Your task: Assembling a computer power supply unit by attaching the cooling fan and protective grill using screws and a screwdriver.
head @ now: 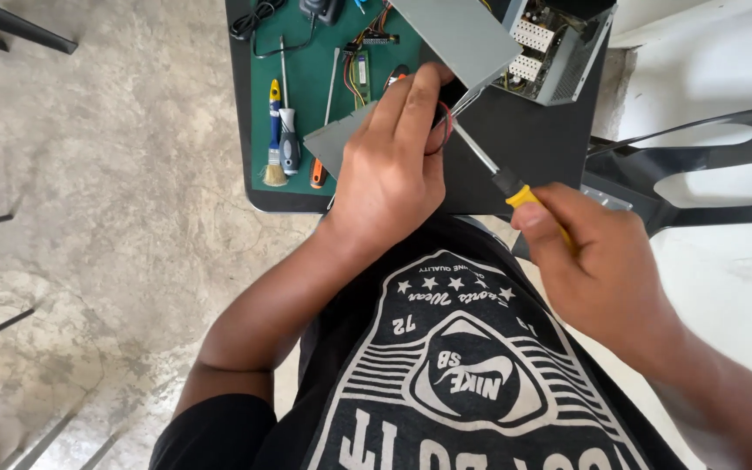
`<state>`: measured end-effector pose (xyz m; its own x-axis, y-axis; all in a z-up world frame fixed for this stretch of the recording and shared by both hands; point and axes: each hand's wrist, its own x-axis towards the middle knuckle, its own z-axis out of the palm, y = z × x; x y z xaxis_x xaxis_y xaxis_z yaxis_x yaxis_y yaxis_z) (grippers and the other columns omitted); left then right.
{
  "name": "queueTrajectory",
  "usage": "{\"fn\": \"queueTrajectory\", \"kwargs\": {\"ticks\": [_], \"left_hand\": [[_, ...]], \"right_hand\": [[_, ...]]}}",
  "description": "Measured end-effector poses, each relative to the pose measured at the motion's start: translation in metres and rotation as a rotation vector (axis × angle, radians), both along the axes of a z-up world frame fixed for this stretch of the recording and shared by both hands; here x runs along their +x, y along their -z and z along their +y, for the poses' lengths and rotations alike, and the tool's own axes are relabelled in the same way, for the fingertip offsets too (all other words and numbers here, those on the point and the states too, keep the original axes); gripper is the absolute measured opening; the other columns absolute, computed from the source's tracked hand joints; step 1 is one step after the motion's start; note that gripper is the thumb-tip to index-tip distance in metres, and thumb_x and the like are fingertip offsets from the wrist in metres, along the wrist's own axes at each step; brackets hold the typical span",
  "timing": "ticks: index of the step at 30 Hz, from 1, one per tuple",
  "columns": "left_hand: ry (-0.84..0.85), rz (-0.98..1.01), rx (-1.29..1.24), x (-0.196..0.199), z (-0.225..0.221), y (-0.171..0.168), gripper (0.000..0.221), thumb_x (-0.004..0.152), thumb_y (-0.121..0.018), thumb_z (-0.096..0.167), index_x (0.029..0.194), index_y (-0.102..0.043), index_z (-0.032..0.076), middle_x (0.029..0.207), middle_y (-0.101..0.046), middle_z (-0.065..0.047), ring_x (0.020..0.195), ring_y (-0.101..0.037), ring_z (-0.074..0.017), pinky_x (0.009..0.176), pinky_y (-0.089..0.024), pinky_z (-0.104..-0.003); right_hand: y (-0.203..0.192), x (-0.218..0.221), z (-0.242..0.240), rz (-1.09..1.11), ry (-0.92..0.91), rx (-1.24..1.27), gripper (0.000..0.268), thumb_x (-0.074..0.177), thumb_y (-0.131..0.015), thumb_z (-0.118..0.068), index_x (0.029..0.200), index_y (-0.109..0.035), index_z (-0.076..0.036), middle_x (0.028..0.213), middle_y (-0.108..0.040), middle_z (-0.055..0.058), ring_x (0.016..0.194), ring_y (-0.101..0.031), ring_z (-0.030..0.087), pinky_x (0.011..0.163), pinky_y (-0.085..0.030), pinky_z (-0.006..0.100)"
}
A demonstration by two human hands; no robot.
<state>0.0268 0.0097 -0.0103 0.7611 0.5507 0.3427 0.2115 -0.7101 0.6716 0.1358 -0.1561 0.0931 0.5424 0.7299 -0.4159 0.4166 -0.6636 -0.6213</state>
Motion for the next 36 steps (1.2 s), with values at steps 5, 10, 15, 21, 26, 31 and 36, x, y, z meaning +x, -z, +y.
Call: {"fn": "queueTrajectory", "kwargs": {"ticks": [5, 10, 15, 21, 26, 31, 36], "left_hand": [[0.039, -0.002, -0.036, 0.001, 0.008, -0.012, 0.041, 0.103, -0.051, -0.003, 0.141, -0.042, 0.005, 0.127, -0.06, -0.01, 0.103, -0.068, -0.0314, 0.083, -0.06, -0.039], [0.05, -0.004, 0.027, 0.003, 0.019, -0.031, 0.03, 0.102, -0.055, 0.0, 0.13, -0.053, 0.01, 0.125, -0.057, -0.012, 0.095, -0.068, -0.0346, 0.078, -0.06, -0.041], [0.129, -0.069, 0.092, 0.007, 0.032, -0.049, 0.028, 0.108, -0.051, 0.001, 0.134, -0.052, 0.012, 0.129, -0.058, -0.011, 0.102, -0.071, -0.034, 0.083, -0.062, -0.042], [0.177, -0.109, -0.056, 0.006, 0.035, -0.061, 0.025, 0.113, -0.044, 0.015, 0.135, -0.053, 0.009, 0.136, -0.06, -0.01, 0.129, -0.067, -0.0287, 0.104, -0.062, -0.039], [0.048, -0.028, -0.193, 0.01, 0.025, -0.033, 0.064, 0.111, -0.057, 0.009, 0.161, -0.018, 0.019, 0.147, -0.066, 0.001, 0.118, -0.075, -0.0309, 0.087, -0.06, -0.036], [0.042, -0.106, -0.164, 0.014, 0.027, -0.036, 0.042, 0.11, -0.054, 0.009, 0.148, -0.039, 0.013, 0.146, -0.06, 0.002, 0.128, -0.073, -0.0241, 0.095, -0.065, -0.035], [0.082, -0.179, -0.133, 0.007, 0.034, -0.045, 0.034, 0.113, -0.05, 0.012, 0.146, -0.041, 0.01, 0.141, -0.063, -0.005, 0.13, -0.072, -0.0266, 0.103, -0.064, -0.035]], "right_hand": [[0.014, 0.001, 0.001, 0.627, 0.224, 0.23, 0.043, 0.108, -0.043, -0.03, 0.08, -0.054, 0.0, 0.051, -0.034, 0.003, 0.044, -0.029, 0.012, 0.044, -0.031, 0.025], [0.036, 0.011, -0.003, 1.321, 0.489, 0.238, 0.041, 0.104, -0.048, -0.042, 0.086, -0.049, -0.005, 0.05, -0.023, -0.001, 0.038, -0.015, 0.009, 0.035, -0.015, 0.025], [0.04, -0.001, 0.002, 2.131, 0.424, 0.48, 0.041, 0.11, -0.033, -0.043, 0.093, -0.049, -0.009, 0.052, -0.024, -0.004, 0.036, -0.011, 0.009, 0.032, -0.021, 0.024], [0.038, -0.005, 0.006, 1.202, 0.191, 0.766, 0.055, 0.105, -0.056, -0.054, 0.115, -0.06, 0.0, 0.066, -0.053, 0.0, 0.044, -0.031, 0.004, 0.037, -0.028, 0.02], [0.018, -0.013, 0.01, -0.544, -0.019, 0.486, 0.022, 0.104, -0.075, -0.014, 0.102, -0.071, 0.008, 0.084, -0.068, 0.012, 0.067, -0.054, 0.02, 0.063, -0.042, 0.031], [0.006, -0.015, 0.02, -0.579, -0.128, 0.528, 0.022, 0.108, -0.066, -0.008, 0.097, -0.068, 0.011, 0.071, -0.056, 0.009, 0.058, -0.044, 0.019, 0.055, -0.036, 0.03], [-0.014, -0.022, 0.034, 0.161, 0.307, 0.392, 0.03, 0.106, -0.057, -0.016, 0.089, -0.069, 0.006, 0.052, -0.046, 0.006, 0.046, -0.042, 0.01, 0.041, -0.034, 0.021]]}}
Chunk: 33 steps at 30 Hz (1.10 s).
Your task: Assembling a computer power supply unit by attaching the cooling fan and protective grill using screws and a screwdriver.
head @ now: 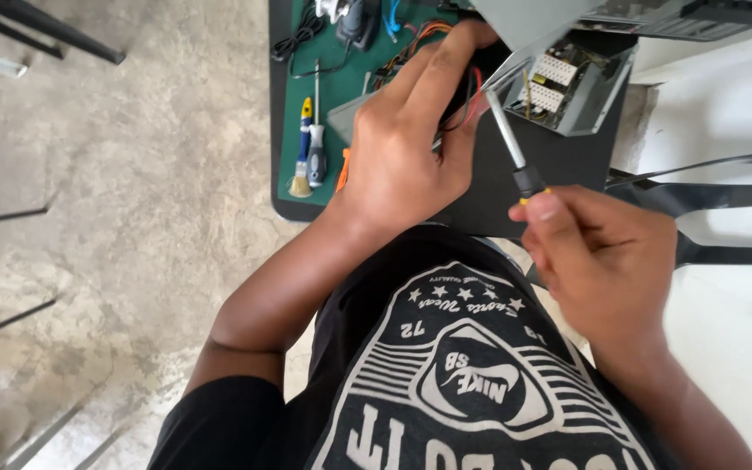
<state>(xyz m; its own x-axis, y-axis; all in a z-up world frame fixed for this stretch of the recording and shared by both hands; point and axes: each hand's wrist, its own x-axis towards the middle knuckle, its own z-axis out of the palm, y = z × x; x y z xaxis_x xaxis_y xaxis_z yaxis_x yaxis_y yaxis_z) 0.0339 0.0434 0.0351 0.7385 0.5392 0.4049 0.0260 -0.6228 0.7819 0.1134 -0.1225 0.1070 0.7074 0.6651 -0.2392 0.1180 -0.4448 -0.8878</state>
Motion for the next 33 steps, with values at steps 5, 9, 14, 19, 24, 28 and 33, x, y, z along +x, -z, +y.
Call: {"fn": "queueTrajectory", "kwargs": {"ticks": [5, 9, 14, 19, 24, 28, 33], "left_hand": [[0.015, -0.025, 0.051, -0.002, 0.006, -0.001, 0.033, 0.111, -0.049, 0.002, 0.142, -0.046, 0.014, 0.136, -0.063, -0.005, 0.124, -0.072, -0.0255, 0.1, -0.063, -0.034], [0.043, -0.023, 0.092, -0.002, 0.012, -0.009, 0.033, 0.105, -0.049, -0.004, 0.134, -0.052, 0.01, 0.126, -0.062, -0.01, 0.12, -0.068, -0.0305, 0.094, -0.061, -0.036], [0.026, -0.048, 0.098, -0.008, 0.013, -0.018, 0.036, 0.102, -0.051, -0.005, 0.135, -0.053, 0.011, 0.13, -0.061, -0.01, 0.12, -0.071, -0.0299, 0.096, -0.064, -0.036], [0.078, -0.073, 0.113, -0.016, 0.014, -0.027, 0.024, 0.115, -0.044, 0.015, 0.136, -0.054, 0.009, 0.13, -0.061, -0.015, 0.119, -0.074, -0.0305, 0.104, -0.064, -0.036], [0.235, -0.124, 0.025, -0.016, 0.026, -0.026, 0.024, 0.11, -0.047, 0.006, 0.132, -0.056, 0.003, 0.132, -0.061, -0.018, 0.124, -0.069, -0.0339, 0.11, -0.058, -0.038], [0.129, -0.225, -0.157, -0.009, 0.038, 0.003, 0.029, 0.105, -0.06, 0.022, 0.12, -0.059, -0.002, 0.114, -0.066, -0.013, 0.098, -0.067, -0.0278, 0.09, -0.054, -0.038], [-0.302, -0.521, -1.079, -0.026, 0.071, 0.066, 0.007, 0.094, -0.069, 0.009, 0.1, -0.067, 0.005, 0.079, -0.058, 0.0, 0.072, -0.054, -0.0132, 0.065, -0.047, -0.027]], "right_hand": [[0.011, 0.021, -0.003, 0.557, 0.062, 0.098, 0.032, 0.102, -0.058, -0.019, 0.088, -0.064, 0.008, 0.052, -0.038, 0.01, 0.037, -0.03, 0.011, 0.035, -0.023, 0.02], [0.02, 0.034, -0.003, 1.078, -0.002, 0.223, 0.036, 0.101, -0.058, -0.029, 0.086, -0.057, 0.004, 0.051, -0.036, 0.003, 0.031, -0.025, 0.007, 0.028, -0.017, 0.022], [0.025, 0.037, -0.005, 1.476, -0.131, 0.326, 0.039, 0.106, -0.049, -0.034, 0.088, -0.054, 0.0, 0.053, -0.04, -0.002, 0.031, -0.027, 0.005, 0.028, -0.025, 0.021], [0.029, 0.016, -0.004, 1.884, -0.178, 0.542, 0.042, 0.109, -0.04, -0.035, 0.087, -0.053, -0.002, 0.054, -0.042, -0.001, 0.032, -0.033, 0.006, 0.029, -0.035, 0.022], [0.032, 0.004, 0.002, 2.057, -0.176, 0.625, 0.044, 0.109, -0.038, -0.038, 0.082, -0.051, -0.006, 0.051, -0.041, -0.003, 0.032, -0.036, 0.005, 0.025, -0.028, 0.02], [0.033, 0.026, 0.003, 1.758, -0.238, 0.502, 0.041, 0.108, -0.039, -0.036, 0.087, -0.053, -0.003, 0.058, -0.046, 0.0, 0.034, -0.036, 0.007, 0.029, -0.033, 0.022], [0.07, 0.049, -0.016, 0.455, -0.041, 0.276, 0.044, 0.102, -0.055, -0.038, 0.073, -0.041, -0.008, 0.059, -0.039, 0.005, 0.037, -0.036, 0.01, 0.034, -0.028, 0.019]]}}
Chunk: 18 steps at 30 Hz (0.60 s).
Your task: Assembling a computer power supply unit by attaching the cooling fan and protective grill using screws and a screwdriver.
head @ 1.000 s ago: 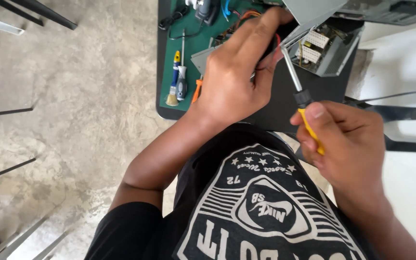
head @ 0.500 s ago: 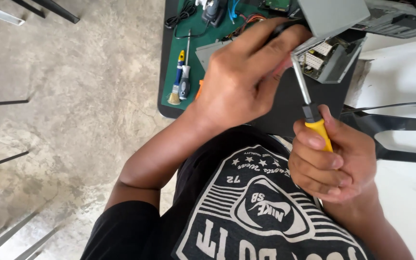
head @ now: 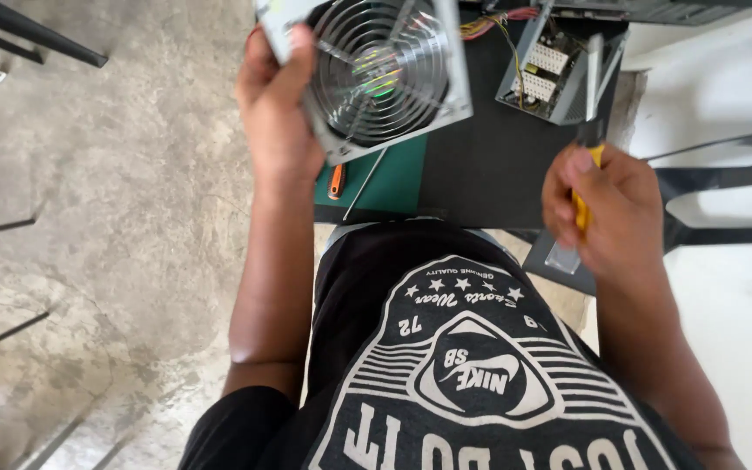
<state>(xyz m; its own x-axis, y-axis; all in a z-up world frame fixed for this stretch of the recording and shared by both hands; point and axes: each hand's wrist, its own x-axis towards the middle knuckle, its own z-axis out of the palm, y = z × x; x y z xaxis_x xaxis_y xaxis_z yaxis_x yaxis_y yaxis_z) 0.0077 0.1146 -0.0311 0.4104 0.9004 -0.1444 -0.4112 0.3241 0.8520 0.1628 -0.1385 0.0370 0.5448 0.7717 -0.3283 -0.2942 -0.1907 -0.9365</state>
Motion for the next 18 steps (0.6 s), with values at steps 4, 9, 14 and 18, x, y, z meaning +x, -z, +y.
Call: {"fn": "queueTrajectory", "kwargs": {"ticks": [4, 9, 14, 18], "left_hand": [[0.095, -0.327, -0.248, -0.041, 0.004, 0.041, 0.033, 0.1, -0.064, 0.01, 0.131, -0.057, 0.001, 0.127, -0.066, -0.018, 0.122, -0.062, -0.0338, 0.109, -0.052, -0.045], [-0.072, -0.259, -0.612, -0.101, -0.001, 0.033, 0.036, 0.095, -0.064, 0.025, 0.119, -0.066, -0.002, 0.114, -0.071, -0.024, 0.1, -0.073, -0.0412, 0.092, -0.062, -0.055], [-0.164, -0.145, -0.598, -0.142, 0.007, 0.044, 0.041, 0.095, -0.063, 0.027, 0.124, -0.062, -0.002, 0.113, -0.07, -0.023, 0.102, -0.073, -0.0408, 0.092, -0.061, -0.055], [-0.211, -0.104, -0.622, -0.151, 0.002, 0.038, 0.043, 0.096, -0.061, 0.028, 0.126, -0.061, -0.003, 0.111, -0.069, -0.023, 0.101, -0.072, -0.0424, 0.093, -0.06, -0.056]], "right_hand": [[0.165, 0.048, -0.031, -0.396, 0.083, -0.335, 0.039, 0.107, -0.06, -0.04, 0.08, -0.045, -0.017, 0.062, -0.05, -0.002, 0.047, -0.044, 0.006, 0.039, -0.033, 0.021], [0.315, 0.034, -0.069, -0.895, -0.117, -0.759, 0.038, 0.097, -0.073, -0.025, 0.119, -0.067, 0.005, 0.107, -0.066, 0.029, 0.101, -0.066, 0.048, 0.088, -0.053, 0.052], [0.334, 0.033, -0.064, -1.228, -0.02, -0.736, 0.049, 0.078, -0.085, -0.018, 0.118, -0.062, -0.005, 0.105, -0.054, 0.015, 0.096, -0.059, 0.04, 0.085, -0.046, 0.05], [0.333, 0.034, -0.045, -1.23, -0.079, -0.669, 0.032, 0.085, -0.081, -0.02, 0.11, -0.063, -0.01, 0.097, -0.056, 0.005, 0.096, -0.059, 0.033, 0.096, -0.037, 0.05]]}}
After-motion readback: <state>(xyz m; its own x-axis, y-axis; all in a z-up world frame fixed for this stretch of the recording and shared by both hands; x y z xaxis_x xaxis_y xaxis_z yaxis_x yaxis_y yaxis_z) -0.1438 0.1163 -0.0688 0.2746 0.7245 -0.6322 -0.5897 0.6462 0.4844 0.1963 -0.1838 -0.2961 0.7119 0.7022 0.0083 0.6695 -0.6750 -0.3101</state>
